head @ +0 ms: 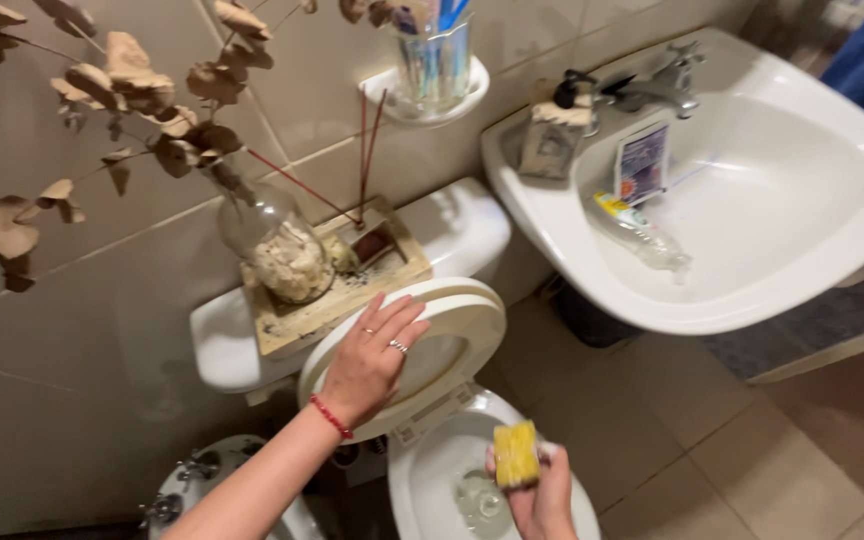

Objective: The person cleans a bathroom toilet by first wiping the tank and seat with a sponge, then applying liquid from a bottle to the seat and rim, and finally scrubbing the bowl with a toilet brush. The person handles a decorative tray and a plastic bottle during the process.

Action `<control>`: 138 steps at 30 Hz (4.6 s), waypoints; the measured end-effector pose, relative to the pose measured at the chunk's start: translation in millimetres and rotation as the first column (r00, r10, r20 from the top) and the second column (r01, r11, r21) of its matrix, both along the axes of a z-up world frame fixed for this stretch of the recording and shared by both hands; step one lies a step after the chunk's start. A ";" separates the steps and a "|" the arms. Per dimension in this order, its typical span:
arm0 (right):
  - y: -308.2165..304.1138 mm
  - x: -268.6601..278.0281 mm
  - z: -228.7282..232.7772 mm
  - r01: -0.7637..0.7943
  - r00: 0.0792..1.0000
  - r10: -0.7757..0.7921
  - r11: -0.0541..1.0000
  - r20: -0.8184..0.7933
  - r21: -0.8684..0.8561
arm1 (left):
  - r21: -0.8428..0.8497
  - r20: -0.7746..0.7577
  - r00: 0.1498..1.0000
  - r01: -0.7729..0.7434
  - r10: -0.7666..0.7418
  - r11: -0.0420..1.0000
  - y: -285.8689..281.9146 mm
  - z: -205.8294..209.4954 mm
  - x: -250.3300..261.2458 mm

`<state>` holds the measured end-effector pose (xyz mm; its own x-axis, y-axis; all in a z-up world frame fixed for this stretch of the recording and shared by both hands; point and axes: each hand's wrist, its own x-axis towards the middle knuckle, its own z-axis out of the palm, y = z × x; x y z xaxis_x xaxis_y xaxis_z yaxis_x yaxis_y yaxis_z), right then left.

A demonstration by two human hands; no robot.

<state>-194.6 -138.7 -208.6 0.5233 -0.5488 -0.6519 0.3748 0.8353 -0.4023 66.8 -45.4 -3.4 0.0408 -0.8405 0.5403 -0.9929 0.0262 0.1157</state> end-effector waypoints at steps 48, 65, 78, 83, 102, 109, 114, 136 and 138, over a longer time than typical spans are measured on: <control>-54.9 168.9 24.5 -0.226 0.842 -0.210 0.699 -0.497 -0.678 | -0.100 -0.014 1.000 0.024 -0.026 0.995 34.4 -73.2 80.5; -92.4 200.0 -77.1 0.268 0.943 -0.321 0.890 -0.088 -0.370 | -0.081 -0.044 0.999 0.011 -0.014 0.997 27.7 -66.1 75.5; -78.8 181.6 -76.4 -0.573 0.587 -0.478 0.325 -0.653 -0.753 | -0.077 -0.049 0.999 -0.005 0.002 0.997 26.4 -66.6 74.1; -66.2 181.6 -76.7 -0.279 0.762 -0.395 0.515 -0.513 -0.811 | -0.067 -0.044 0.999 0.011 -0.014 0.998 26.7 -70.7 78.1; -71.7 183.4 -81.9 -0.807 0.409 -0.749 -0.030 -0.521 -0.590 | -0.057 -0.049 0.999 0.007 -0.010 0.998 33.4 -71.1 81.8; -82.6 194.6 -107.6 -0.704 0.414 -0.674 0.190 -0.612 -0.685 | -0.049 -0.048 0.999 0.002 -0.004 0.999 33.2 -73.0 82.5; -69.6 166.0 -94.5 -0.661 0.527 -0.425 0.338 -0.736 -0.669 | -0.060 -0.060 0.998 0.006 -0.010 0.998 33.4 -69.8 81.9; -113.9 158.9 -106.9 -0.713 0.540 -0.238 0.381 -0.808 -0.589 | -0.077 -0.038 0.999 0.015 -0.018 0.997 34.2 -83.6 84.9; -97.4 169.7 -104.1 -0.510 0.623 -0.301 0.545 -0.722 -0.666 | -0.074 -0.029 0.999 0.019 -0.021 0.997 34.7 -84.9 85.5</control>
<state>-24.9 -236.1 -312.8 0.2185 -0.9666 -0.1336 -0.4311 0.0272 -0.9019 152.3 -10.7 -88.2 0.0412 -0.7989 0.6000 -0.9883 0.0558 0.1422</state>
